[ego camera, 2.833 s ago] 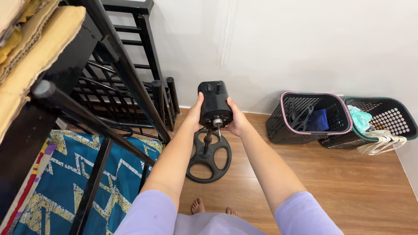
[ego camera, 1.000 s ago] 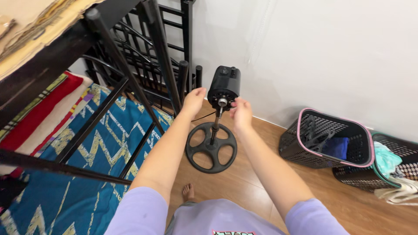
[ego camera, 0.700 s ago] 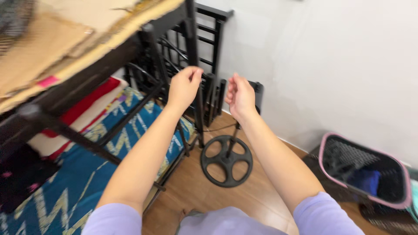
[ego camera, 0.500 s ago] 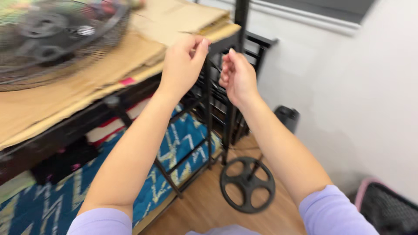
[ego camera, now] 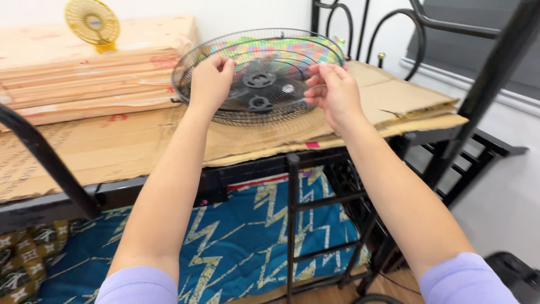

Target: The person assembles a standing fan by attaching the motor housing to the stand, securing the front grille, and installing the fan blades. The person uses a screwdriver to tighten components and ensures all parts are properly aligned.

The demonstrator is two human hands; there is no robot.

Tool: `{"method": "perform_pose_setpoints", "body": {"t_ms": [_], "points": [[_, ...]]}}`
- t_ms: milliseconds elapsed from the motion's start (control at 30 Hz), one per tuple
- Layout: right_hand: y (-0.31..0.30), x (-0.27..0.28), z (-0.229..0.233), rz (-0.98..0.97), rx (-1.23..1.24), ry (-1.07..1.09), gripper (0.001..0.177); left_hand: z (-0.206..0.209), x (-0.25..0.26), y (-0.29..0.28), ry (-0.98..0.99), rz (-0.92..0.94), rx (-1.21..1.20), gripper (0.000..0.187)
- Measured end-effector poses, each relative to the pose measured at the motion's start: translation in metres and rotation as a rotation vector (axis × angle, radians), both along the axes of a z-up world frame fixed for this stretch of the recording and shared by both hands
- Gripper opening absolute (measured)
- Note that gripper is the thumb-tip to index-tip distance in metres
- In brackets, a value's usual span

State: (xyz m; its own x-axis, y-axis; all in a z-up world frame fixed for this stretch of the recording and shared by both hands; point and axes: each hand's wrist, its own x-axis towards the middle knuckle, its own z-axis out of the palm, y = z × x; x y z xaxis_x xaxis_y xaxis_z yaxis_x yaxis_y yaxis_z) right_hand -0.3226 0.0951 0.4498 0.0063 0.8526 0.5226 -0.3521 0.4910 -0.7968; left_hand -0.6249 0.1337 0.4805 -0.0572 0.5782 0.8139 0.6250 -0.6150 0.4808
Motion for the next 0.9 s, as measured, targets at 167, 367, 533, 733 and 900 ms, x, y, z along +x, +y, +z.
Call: {"method": "perform_pose_setpoints", "body": {"t_ms": [167,367,533,733,900], "points": [[0.012,-0.018,0.009,-0.11,0.026,-0.119,0.021,-0.012,-0.039,0.019,-0.028,0.098,-0.077,0.029],[0.026,-0.047,0.026,-0.536,0.411,-0.894,0.025,-0.012,-0.042,0.036,0.101,0.077,-0.07,0.027],[0.066,-0.1,0.039,-0.376,0.258,-1.519,0.045,-0.017,-0.028,0.034,0.145,0.076,-0.156,0.025],[0.089,-0.115,0.037,-0.291,0.141,-1.734,0.061,-0.009,-0.031,0.03,0.239,0.071,-0.271,0.024],[0.075,-0.097,0.052,-0.288,0.011,-1.415,0.05,-0.004,-0.037,0.026,0.266,-0.016,-0.206,0.025]]}}
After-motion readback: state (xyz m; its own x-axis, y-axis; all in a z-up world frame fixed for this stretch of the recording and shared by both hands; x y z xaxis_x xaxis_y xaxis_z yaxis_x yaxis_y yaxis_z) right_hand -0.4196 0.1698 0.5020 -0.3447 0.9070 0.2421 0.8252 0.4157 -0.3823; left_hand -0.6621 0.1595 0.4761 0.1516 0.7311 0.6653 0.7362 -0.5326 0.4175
